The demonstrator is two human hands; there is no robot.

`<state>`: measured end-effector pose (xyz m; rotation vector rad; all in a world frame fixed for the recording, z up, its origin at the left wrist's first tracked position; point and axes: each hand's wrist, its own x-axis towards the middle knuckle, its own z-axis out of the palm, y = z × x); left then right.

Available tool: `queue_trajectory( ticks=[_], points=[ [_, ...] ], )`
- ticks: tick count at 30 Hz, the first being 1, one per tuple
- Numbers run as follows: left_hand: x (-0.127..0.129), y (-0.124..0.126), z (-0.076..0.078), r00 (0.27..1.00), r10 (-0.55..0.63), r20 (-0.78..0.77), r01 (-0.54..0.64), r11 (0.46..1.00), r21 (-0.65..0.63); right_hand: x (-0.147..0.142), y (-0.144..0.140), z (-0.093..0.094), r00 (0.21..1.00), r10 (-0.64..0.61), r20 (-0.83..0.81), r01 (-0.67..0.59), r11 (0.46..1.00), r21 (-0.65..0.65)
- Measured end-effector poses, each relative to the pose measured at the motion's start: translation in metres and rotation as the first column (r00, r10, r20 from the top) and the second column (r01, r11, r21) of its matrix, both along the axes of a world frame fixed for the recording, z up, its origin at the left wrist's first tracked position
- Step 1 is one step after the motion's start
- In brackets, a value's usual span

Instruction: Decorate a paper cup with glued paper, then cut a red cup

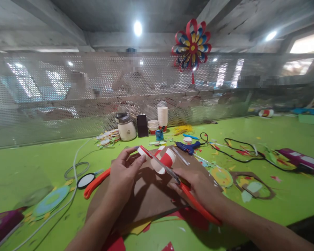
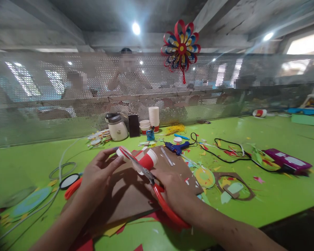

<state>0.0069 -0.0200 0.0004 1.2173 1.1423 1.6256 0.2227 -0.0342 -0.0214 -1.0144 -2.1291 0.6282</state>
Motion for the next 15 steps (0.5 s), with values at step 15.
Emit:
queue_trajectory(
  ticks=[15],
  points=[
    [-0.001, 0.0, 0.012, 0.943, -0.107, 0.315, 0.14, 0.987, -0.085, 0.003, 0.001, -0.005, 1.0, 0.025, 0.008, -0.025, 0.998, 0.05]
  ],
)
